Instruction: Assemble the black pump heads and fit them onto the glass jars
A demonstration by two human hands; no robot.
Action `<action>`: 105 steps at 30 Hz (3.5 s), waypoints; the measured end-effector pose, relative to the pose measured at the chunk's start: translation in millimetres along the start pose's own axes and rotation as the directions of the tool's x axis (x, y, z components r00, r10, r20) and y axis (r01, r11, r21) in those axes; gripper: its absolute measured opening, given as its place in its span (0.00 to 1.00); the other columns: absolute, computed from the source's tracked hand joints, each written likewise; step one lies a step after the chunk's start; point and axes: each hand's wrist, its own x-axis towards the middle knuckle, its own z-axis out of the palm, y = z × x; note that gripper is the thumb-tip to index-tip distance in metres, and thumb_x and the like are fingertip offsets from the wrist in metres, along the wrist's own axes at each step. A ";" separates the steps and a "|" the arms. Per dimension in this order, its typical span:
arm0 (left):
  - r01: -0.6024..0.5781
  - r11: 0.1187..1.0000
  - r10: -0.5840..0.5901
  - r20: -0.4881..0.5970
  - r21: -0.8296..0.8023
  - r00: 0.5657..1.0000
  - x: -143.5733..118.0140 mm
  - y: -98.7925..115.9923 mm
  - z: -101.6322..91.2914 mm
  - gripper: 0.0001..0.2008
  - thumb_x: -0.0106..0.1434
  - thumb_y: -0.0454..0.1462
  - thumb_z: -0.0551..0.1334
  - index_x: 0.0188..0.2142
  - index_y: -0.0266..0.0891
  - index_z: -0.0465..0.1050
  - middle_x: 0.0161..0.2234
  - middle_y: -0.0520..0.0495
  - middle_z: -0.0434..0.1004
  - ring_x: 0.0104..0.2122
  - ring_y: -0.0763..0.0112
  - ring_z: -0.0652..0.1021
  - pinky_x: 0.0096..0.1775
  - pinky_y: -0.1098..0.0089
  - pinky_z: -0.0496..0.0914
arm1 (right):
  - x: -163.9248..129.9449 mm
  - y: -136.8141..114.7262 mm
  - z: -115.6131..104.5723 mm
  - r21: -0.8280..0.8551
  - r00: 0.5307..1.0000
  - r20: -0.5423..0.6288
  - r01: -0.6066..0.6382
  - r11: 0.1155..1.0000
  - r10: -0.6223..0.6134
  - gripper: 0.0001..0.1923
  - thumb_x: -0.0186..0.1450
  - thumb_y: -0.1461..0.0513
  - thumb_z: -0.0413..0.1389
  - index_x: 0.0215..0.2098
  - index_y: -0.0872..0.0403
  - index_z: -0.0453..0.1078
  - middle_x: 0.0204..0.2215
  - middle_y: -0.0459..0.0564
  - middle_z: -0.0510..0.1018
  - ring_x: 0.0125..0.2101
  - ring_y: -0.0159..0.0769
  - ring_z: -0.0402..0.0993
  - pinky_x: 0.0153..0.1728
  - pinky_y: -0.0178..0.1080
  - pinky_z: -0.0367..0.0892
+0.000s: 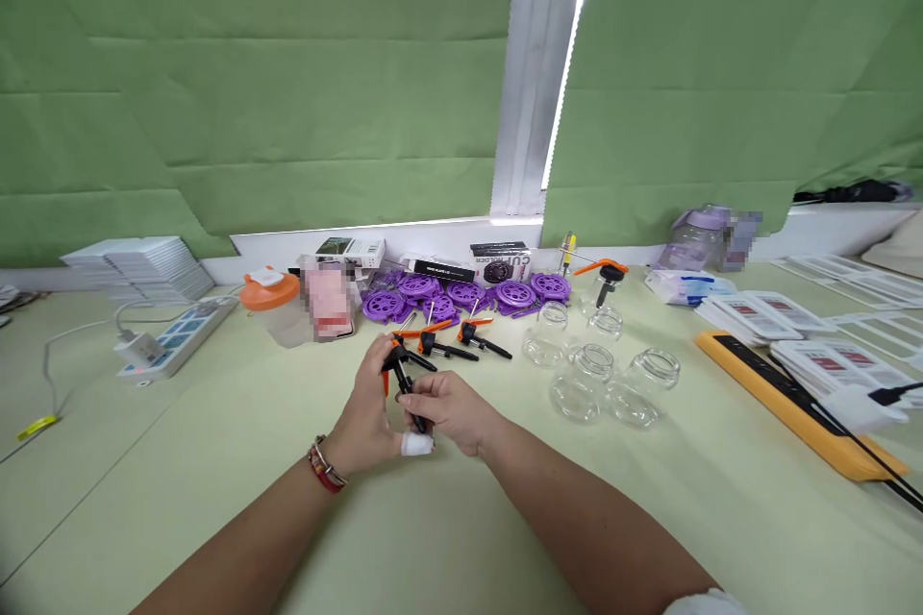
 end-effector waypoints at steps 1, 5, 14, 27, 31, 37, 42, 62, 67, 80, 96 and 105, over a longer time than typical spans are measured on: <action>-0.020 0.999 0.020 -0.018 0.030 1.000 0.2 -3.9 0.7 0.62 0.39 0.51 0.71 0.64 0.41 0.33 0.64 0.32 0.38 0.63 0.42 0.46 0.58 0.43 0.51 | 1.3 -1.0 -3.3 -0.092 0.998 -0.029 0.048 0.995 -0.050 0.16 0.57 0.52 0.59 0.30 0.58 0.70 0.20 0.44 0.71 0.21 0.28 0.64 0.23 0.33 0.59; 0.112 0.988 -0.103 -0.079 0.110 0.992 1.0 -19.3 -1.9 0.54 0.48 0.46 0.68 0.64 0.36 0.34 0.65 0.32 0.37 0.64 0.45 0.45 0.60 0.46 0.47 | 10.4 -7.5 -18.4 -0.735 0.921 -0.102 0.184 0.652 -0.375 0.12 0.64 0.56 0.51 0.36 0.56 0.72 0.29 0.50 0.76 0.31 0.36 0.70 0.34 0.38 0.63; 0.550 0.774 -0.627 -0.263 -0.313 0.733 -3.3 -77.2 -4.9 0.27 0.50 0.26 0.50 0.51 0.40 0.60 0.50 0.43 0.70 0.52 0.64 0.71 0.51 0.61 0.67 | 61.9 14.1 9.0 -0.987 0.933 0.133 0.095 -0.128 -0.335 0.17 0.68 0.62 0.43 0.47 0.58 0.70 0.39 0.59 0.77 0.42 0.42 0.72 0.43 0.40 0.62; 0.658 0.662 -0.733 -0.127 -0.359 0.669 -2.8 -97.1 2.7 0.30 0.47 0.23 0.51 0.52 0.35 0.64 0.51 0.41 0.72 0.51 0.66 0.73 0.54 0.64 0.65 | 86.6 36.3 10.8 -0.991 0.934 0.082 0.038 -0.132 -0.347 0.17 0.69 0.58 0.43 0.46 0.56 0.70 0.40 0.56 0.76 0.41 0.41 0.71 0.39 0.40 0.64; 0.646 0.729 -0.678 -0.106 -0.225 0.728 -4.8 -95.6 2.6 0.35 0.47 0.25 0.54 0.57 0.35 0.60 0.55 0.40 0.67 0.54 0.63 0.70 0.56 0.63 0.62 | 85.3 36.2 10.0 -0.992 0.930 0.054 0.010 -0.122 -0.363 0.18 0.68 0.54 0.46 0.47 0.55 0.70 0.39 0.55 0.75 0.40 0.42 0.71 0.38 0.40 0.65; 0.615 0.784 -0.621 -0.079 -0.087 0.780 -6.1 -94.1 1.7 0.37 0.50 0.29 0.58 0.61 0.37 0.55 0.58 0.39 0.62 0.56 0.60 0.66 0.58 0.60 0.59 | 74.6 32.0 7.4 -0.995 0.903 0.042 -0.003 -0.104 -0.428 0.16 0.67 0.54 0.48 0.43 0.56 0.70 0.44 0.57 0.72 0.44 0.43 0.68 0.42 0.42 0.64; 0.588 0.809 -0.587 -0.078 -0.017 0.806 -5.5 -86.5 -1.8 0.39 0.52 0.34 0.60 0.63 0.36 0.49 0.60 0.36 0.58 0.58 0.58 0.64 0.57 0.60 0.59 | 59.7 31.6 -8.5 -0.996 0.841 0.057 0.013 -0.085 -0.538 0.21 0.66 0.55 0.48 0.52 0.57 0.65 0.55 0.59 0.65 0.54 0.47 0.59 0.55 0.47 0.54; -0.022 0.840 -0.181 0.318 0.542 0.931 43.4 -73.1 7.6 0.25 0.59 0.52 0.55 0.54 0.48 0.68 0.59 0.39 0.61 0.57 0.48 0.61 0.53 0.49 0.54 | 47.3 18.9 -92.4 -0.992 0.888 -0.112 -0.129 -0.008 -0.446 0.31 0.62 0.46 0.48 0.61 0.46 0.57 0.66 0.56 0.47 0.61 0.58 0.47 0.53 0.53 0.54; -0.055 0.823 -0.133 0.286 0.565 0.949 38.4 -72.1 10.3 0.22 0.60 0.51 0.54 0.50 0.46 0.70 0.56 0.38 0.64 0.56 0.48 0.61 0.53 0.49 0.54 | 42.4 16.5 -88.7 -0.994 0.882 -0.093 -0.109 -0.009 -0.461 0.26 0.63 0.50 0.50 0.57 0.49 0.63 0.65 0.56 0.48 0.62 0.55 0.47 0.53 0.53 0.55; -0.111 0.786 -0.096 0.297 0.608 0.950 6.6 -42.1 1.3 0.24 0.63 0.51 0.50 0.52 0.44 0.69 0.56 0.40 0.65 0.56 0.48 0.62 0.52 0.49 0.55 | 3.5 27.8 -49.7 -0.999 0.912 0.026 0.011 -0.039 -0.410 0.18 0.66 0.58 0.46 0.50 0.53 0.69 0.63 0.54 0.56 0.61 0.52 0.49 0.55 0.52 0.56; -0.143 0.799 -0.114 0.379 0.585 0.918 -58.0 -21.2 -57.9 0.24 0.62 0.50 0.53 0.54 0.46 0.67 0.57 0.40 0.65 0.56 0.47 0.63 0.51 0.47 0.59 | -26.4 37.8 10.2 -0.977 0.917 0.201 0.212 -0.004 -0.344 0.22 0.66 0.56 0.46 0.56 0.53 0.63 0.63 0.53 0.55 0.62 0.53 0.45 0.57 0.55 0.53; -0.159 0.784 -0.135 0.415 0.600 0.900 -49.7 -39.3 -66.5 0.29 0.63 0.53 0.49 0.60 0.45 0.60 0.60 0.41 0.61 0.57 0.50 0.64 0.51 0.52 0.60 | -24.4 38.8 5.3 -0.977 0.927 0.167 0.203 0.073 -0.336 0.30 0.66 0.55 0.46 0.65 0.50 0.48 0.66 0.54 0.48 0.63 0.51 0.44 0.58 0.55 0.53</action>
